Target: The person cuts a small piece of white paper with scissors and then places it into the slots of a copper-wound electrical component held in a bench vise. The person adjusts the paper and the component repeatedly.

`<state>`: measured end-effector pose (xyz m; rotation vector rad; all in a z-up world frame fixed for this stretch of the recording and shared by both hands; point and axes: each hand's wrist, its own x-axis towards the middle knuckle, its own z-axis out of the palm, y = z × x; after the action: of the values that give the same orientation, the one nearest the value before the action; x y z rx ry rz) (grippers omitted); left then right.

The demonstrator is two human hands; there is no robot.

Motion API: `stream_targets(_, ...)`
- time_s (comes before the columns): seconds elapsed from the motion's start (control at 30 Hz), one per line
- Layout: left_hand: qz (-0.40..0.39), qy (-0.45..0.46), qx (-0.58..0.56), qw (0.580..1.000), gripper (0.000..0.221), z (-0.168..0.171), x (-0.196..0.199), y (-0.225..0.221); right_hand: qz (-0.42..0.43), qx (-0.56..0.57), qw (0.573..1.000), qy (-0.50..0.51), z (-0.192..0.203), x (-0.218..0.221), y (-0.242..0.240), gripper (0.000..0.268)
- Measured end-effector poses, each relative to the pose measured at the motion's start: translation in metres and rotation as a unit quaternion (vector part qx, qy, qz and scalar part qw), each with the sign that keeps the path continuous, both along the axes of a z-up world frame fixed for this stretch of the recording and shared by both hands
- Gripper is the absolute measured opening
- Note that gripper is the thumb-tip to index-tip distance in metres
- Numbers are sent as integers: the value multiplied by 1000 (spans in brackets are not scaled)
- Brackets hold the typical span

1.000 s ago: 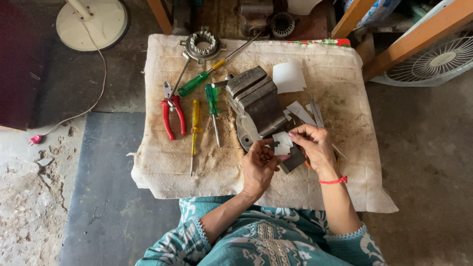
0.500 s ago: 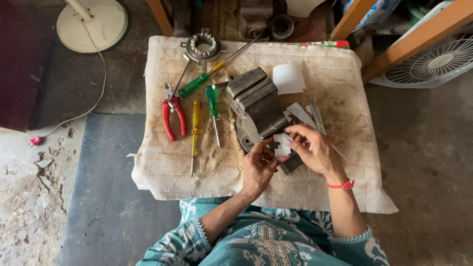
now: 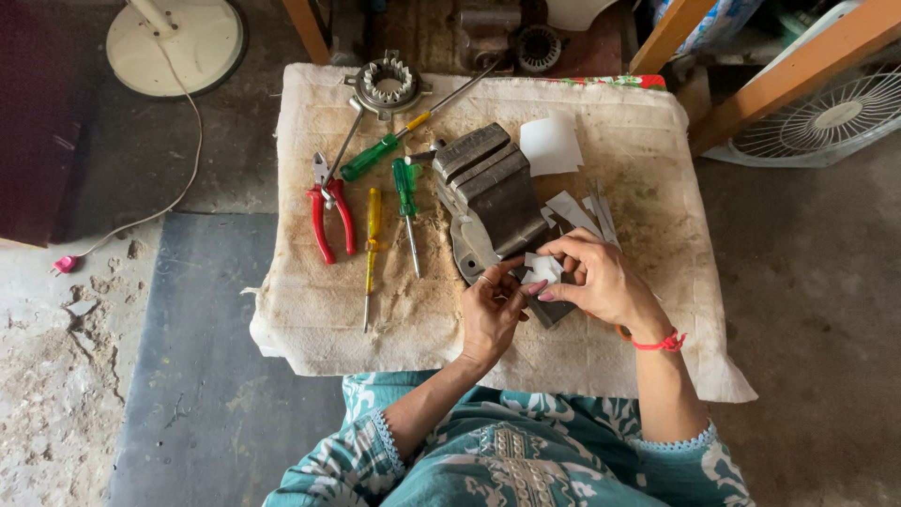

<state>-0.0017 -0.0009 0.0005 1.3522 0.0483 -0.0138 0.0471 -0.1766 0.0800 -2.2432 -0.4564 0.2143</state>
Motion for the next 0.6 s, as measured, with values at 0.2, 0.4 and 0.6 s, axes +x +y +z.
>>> stream_targets(0.2,-17,39,21,999,37,4,0,-1,-25,21,999,-2,-5,-3,-1,60)
stream_targets(0.4,-38,35,-4,999,37,10,3,1,-29,74,996,48,-21,4,-8,55)
stream_targets(0.6,-16,29,26,999,47,13,3,1,-40,81,994,55,-31,11,-15,39)
